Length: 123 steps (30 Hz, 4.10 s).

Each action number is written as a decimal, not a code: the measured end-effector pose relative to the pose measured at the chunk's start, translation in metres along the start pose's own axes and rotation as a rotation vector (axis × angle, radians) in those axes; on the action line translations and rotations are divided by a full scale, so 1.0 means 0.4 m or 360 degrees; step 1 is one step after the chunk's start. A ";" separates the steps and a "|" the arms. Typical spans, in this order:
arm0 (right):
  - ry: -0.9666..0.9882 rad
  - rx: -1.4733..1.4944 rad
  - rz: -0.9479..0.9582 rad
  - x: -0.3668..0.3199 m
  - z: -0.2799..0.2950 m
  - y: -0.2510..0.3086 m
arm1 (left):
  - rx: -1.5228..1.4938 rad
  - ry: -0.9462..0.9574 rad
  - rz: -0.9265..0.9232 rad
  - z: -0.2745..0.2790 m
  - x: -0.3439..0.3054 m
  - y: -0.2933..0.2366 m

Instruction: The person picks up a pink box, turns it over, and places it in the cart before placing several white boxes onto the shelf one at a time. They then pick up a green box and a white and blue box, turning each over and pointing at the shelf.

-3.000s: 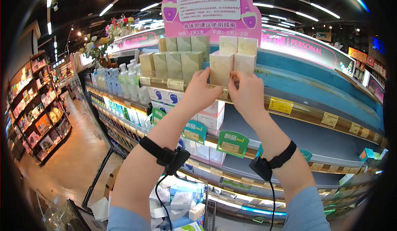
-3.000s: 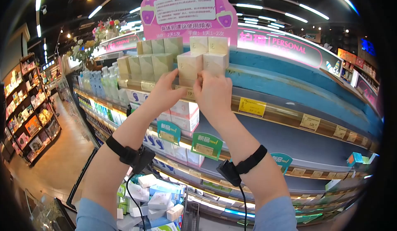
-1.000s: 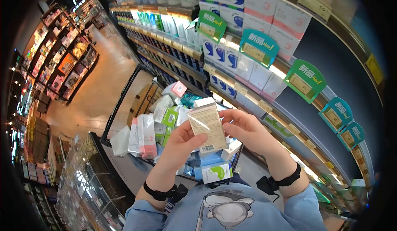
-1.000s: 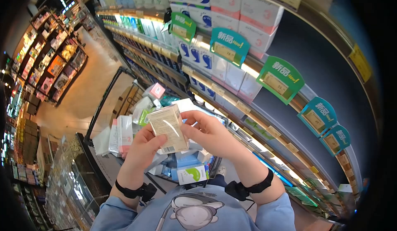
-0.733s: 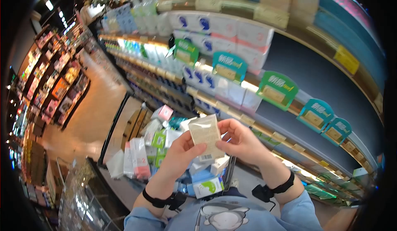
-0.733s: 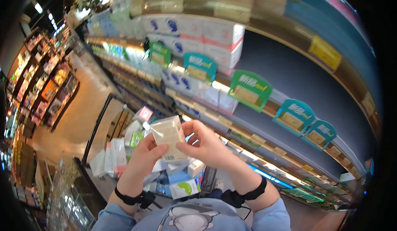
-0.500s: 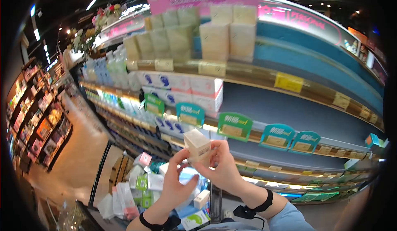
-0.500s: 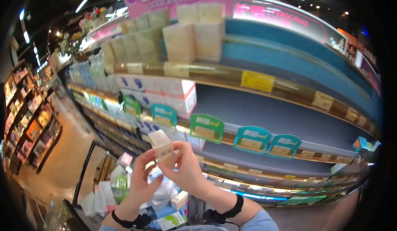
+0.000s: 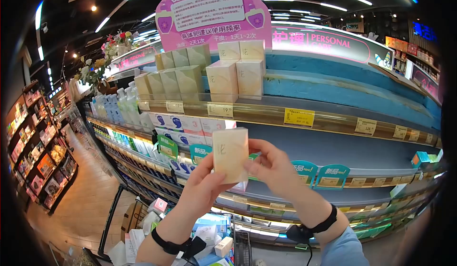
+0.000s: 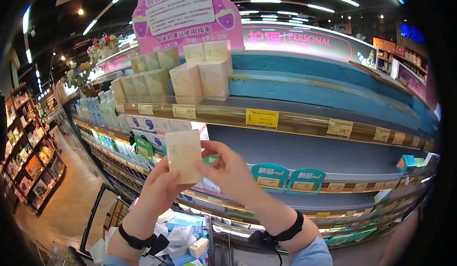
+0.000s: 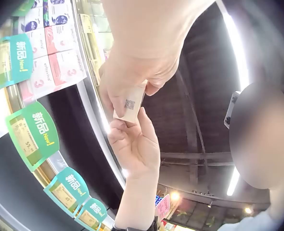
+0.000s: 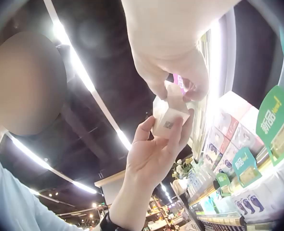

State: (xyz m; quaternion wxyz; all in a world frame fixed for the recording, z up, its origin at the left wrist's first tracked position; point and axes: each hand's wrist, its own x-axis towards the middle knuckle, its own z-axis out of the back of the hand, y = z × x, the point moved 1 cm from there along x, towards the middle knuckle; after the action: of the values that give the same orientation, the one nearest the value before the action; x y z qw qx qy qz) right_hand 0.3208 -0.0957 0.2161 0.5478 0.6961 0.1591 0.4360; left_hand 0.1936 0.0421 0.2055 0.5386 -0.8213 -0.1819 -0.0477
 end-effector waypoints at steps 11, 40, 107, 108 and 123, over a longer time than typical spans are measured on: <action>0.0139 0.0181 -0.0101 0.048 0.055 0.062 | 0.0037 0.0193 0.0004 -0.013 0.079 -0.019; -0.0545 -0.1248 0.0623 0.325 0.100 0.155 | 0.1679 -0.0386 -0.0889 0.049 0.260 -0.107; 0.1420 -0.1508 -0.0169 -0.377 -0.231 -0.741 | 0.1503 -0.1137 0.0942 0.377 -0.768 0.424; 0.1419 -0.1544 -0.0292 -0.385 -0.245 -0.759 | 0.1601 -0.1071 0.0959 0.379 -0.778 0.445; 0.1235 -0.0933 -0.0971 -0.345 -0.228 -0.734 | 0.1846 -0.0776 0.0934 0.368 -0.771 0.477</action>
State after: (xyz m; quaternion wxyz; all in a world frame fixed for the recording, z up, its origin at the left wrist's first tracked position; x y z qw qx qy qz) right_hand 0.2464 -0.0328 -0.1063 0.7205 0.2267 0.4146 0.5076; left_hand -0.0435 0.0311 -0.1057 0.8249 -0.4032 -0.0642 0.3909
